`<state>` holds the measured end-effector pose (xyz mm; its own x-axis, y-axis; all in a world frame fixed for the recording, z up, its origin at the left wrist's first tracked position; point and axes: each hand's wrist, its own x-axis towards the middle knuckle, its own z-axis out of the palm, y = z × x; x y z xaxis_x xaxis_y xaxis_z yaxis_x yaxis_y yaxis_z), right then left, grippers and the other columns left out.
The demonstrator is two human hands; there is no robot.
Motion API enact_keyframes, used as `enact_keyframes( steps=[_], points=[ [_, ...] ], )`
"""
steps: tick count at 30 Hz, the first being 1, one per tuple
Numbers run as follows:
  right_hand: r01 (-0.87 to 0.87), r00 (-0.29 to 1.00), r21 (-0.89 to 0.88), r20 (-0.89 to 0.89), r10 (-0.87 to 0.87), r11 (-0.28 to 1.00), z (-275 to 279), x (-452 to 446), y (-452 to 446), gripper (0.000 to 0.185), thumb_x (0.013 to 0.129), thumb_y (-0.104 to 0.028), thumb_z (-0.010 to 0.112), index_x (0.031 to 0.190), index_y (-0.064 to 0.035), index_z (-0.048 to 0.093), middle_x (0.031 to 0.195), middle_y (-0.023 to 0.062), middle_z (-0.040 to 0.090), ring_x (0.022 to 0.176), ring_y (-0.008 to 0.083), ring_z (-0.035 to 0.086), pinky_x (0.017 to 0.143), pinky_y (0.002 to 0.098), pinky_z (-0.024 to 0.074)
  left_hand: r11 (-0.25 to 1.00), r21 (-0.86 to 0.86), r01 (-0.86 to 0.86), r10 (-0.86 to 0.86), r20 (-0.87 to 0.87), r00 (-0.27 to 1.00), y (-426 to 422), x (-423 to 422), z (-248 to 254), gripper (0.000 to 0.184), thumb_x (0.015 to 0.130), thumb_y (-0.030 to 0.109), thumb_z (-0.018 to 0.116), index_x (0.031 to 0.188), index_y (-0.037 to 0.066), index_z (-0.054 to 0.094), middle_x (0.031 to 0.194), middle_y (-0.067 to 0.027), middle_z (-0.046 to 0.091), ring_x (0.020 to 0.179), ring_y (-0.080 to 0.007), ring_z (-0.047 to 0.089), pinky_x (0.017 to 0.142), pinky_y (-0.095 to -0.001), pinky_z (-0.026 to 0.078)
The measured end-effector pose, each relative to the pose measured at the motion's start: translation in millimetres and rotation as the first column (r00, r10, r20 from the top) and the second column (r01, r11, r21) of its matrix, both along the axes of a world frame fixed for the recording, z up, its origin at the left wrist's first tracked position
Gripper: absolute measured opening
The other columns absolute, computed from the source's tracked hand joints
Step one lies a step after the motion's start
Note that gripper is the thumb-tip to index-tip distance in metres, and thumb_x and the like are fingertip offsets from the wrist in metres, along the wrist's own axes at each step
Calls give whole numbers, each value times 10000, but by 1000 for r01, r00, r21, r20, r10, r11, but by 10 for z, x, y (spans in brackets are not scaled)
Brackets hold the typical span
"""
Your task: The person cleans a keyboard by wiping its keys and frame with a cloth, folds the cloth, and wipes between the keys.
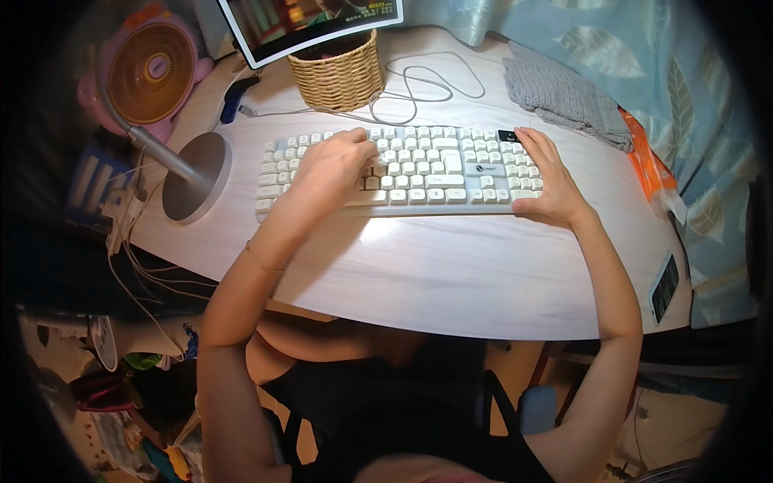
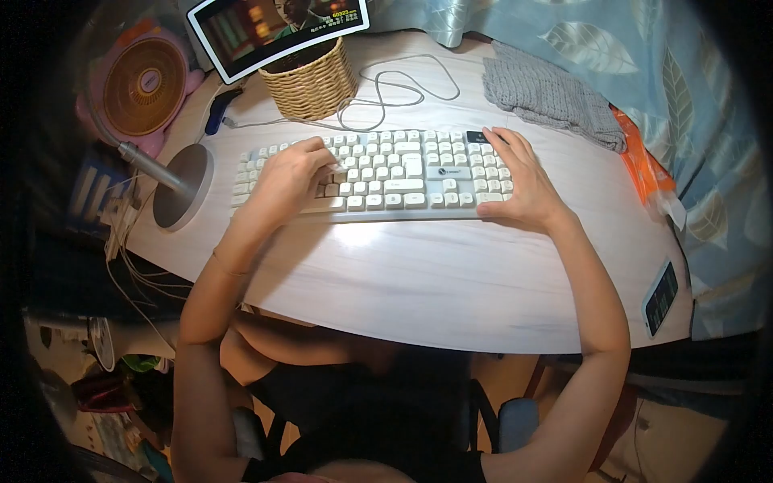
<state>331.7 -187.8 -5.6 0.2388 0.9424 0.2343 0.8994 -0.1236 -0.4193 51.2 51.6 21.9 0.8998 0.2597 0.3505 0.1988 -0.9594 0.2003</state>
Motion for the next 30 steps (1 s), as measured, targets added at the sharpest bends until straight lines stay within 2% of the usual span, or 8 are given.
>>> enact_keyframes(
  steps=[4, 13, 18, 30],
  points=[
    [2, 1000, -1, 10, -2, 1000, -8, 10, -6, 1153, 537, -508, 833, 1485, -81, 335, 1512, 175, 308, 1424, 358, 253, 1164, 480, 262, 996, -52, -72, 71, -18, 997, 97, -217, 28, 61, 852, 33, 610, 888, 14, 656, 893, -106, 607, 817, -328, 611, 721, -418, 485],
    [19, 1000, -7, 3, -19, 1000, 4, -7, -4, 1175, 517, -513, 830, 1488, -86, 326, 1514, 169, 307, 1428, 355, 248, 1165, 484, 267, 979, -52, -199, 198, -13, 980, 302, -611, 48, 91, 864, 75, 628, 909, 6, 666, 914, -105, 625, 813, -335, 611, 722, -402, 484],
    [18, 1000, -8, 21, -18, 1000, -18, 0, 14, 1167, 516, -496, 834, 1486, -86, 331, 1511, 170, 311, 1425, 355, 256, 1165, 480, 270, 959, -30, -283, 282, -51, 958, 358, -765, 115, 103, 850, 51, 637, 932, -4, 668, 923, -126, 622, 823, -340, 614, 726, -392, 479],
    [-7, 1000, 18, 21, 6, 1000, -27, 17, -11, 1154, 535, -523, 823, 1479, -66, 340, 1503, 175, 321, 1421, 360, 262, 1163, 476, 269, 943, -95, -319, 322, 15, 947, 490, -1010, 49, 105, 847, 11, 625, 942, -27, 650, 894, -149, 610, 795, -355, 599, 711, -387, 457]
  ],
)
